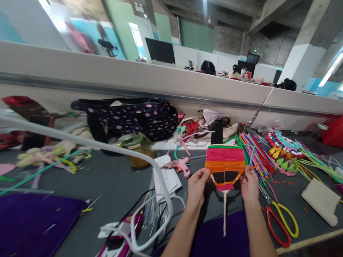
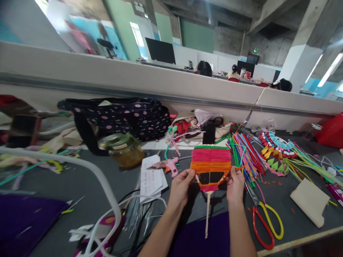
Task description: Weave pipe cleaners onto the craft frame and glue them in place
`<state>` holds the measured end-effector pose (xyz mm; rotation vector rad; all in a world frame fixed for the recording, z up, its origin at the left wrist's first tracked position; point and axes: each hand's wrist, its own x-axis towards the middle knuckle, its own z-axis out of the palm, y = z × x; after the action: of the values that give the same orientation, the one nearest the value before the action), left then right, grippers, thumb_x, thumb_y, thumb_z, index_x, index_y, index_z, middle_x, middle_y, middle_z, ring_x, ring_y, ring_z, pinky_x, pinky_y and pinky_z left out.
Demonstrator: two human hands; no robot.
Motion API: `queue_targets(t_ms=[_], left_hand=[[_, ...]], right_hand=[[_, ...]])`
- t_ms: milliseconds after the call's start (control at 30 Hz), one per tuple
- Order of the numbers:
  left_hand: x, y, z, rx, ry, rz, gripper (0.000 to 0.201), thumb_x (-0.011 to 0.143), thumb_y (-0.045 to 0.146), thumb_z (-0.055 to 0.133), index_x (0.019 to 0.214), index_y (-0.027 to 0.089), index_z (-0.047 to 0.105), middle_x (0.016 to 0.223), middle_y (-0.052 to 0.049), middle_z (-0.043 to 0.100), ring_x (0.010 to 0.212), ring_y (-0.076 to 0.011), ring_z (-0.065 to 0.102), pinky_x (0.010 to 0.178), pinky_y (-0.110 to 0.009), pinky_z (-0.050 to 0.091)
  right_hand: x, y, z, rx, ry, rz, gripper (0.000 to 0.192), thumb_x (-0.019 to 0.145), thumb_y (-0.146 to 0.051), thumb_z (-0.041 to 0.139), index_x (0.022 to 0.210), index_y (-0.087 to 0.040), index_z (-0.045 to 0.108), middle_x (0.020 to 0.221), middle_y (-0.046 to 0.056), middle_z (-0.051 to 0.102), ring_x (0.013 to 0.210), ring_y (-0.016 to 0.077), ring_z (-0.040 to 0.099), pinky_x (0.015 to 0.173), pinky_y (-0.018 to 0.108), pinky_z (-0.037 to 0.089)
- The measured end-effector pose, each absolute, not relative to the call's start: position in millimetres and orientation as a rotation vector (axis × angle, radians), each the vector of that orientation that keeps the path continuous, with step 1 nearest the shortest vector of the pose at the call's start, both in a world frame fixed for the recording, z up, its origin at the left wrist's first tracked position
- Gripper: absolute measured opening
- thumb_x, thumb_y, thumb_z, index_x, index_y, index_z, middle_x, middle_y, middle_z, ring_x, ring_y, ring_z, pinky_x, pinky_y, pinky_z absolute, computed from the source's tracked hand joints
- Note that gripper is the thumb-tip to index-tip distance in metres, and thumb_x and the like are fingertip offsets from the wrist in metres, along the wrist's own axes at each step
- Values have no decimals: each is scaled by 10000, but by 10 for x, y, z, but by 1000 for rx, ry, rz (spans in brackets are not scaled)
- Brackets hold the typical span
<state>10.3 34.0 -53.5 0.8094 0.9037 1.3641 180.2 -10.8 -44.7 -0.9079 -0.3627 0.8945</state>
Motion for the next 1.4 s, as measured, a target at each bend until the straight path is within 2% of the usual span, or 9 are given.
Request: queue_targets(t_ms=[167,433,700,800,900,1067,1167,1267,1400], left_hand=[[119,323,-540,732,854,1330,327,558,399,801,674,123,670,585,-16,639,507,-111,559,549,-230,455],[135,293,-488,686,838,1384,312,533,371,819,677,133,678,592,1,645,503,-99,558,562,-219,466],[173,293,-533,681,876,1419,337,519,373,823,710,133,681,626,2,661,514,-95,564,551,-208,459],[192,274,-512,654,857,1444,326,512,364,829,692,139,677,640,1,667,527,-94,569,559,-208,466],[200,255,-485,651,846,1479,302,526,359,824,679,148,673,642,2,669,540,-98,575,566,-212,471],[190,256,-488,653,858,1537,280,546,344,817,698,157,676,657,10,670,566,-91,580,577,-204,471],[176,261,-501,658,863,1569,272,556,345,813,704,163,676,659,17,665,564,-85,571,573,-200,468],[163,254,-498,673,859,1596,257,572,347,807,702,169,675,637,28,647,559,-78,557,573,-193,463],[156,223,-458,673,851,1621,251,577,342,806,703,172,671,641,32,642,559,-74,549,576,-188,459]], right_hand=[[1818,-106,-453,-895,-341,957,340,593,-371,786,764,-189,555,648,-53,606,523,82,562,454,183,428],[1806,-98,-493,-822,-292,1047,319,613,-342,781,783,-199,553,687,-51,624,543,76,575,471,179,443],[1752,-88,-493,-873,-276,962,326,627,-354,759,758,-199,503,668,-44,608,512,82,553,440,184,414],[1703,-89,-429,-864,-283,838,353,646,-352,754,739,-212,443,594,-79,562,458,66,514,435,173,392],[1655,-84,-366,-894,-355,678,330,674,-367,734,773,-210,461,560,-85,544,428,68,492,438,188,390],[1615,-82,-343,-956,-419,611,331,697,-387,700,909,-157,592,689,-12,617,534,95,552,513,226,444],[1593,-96,-340,-988,-453,600,368,679,-353,715,972,-150,627,790,21,642,660,120,592,616,254,485],[1548,-117,-320,-1006,-520,588,421,649,-305,736,1027,-156,628,902,53,660,799,157,612,728,294,500],[1484,-142,-311,-985,-620,601,465,690,-294,703,1118,-159,583,1000,88,661,887,192,622,784,337,502]])
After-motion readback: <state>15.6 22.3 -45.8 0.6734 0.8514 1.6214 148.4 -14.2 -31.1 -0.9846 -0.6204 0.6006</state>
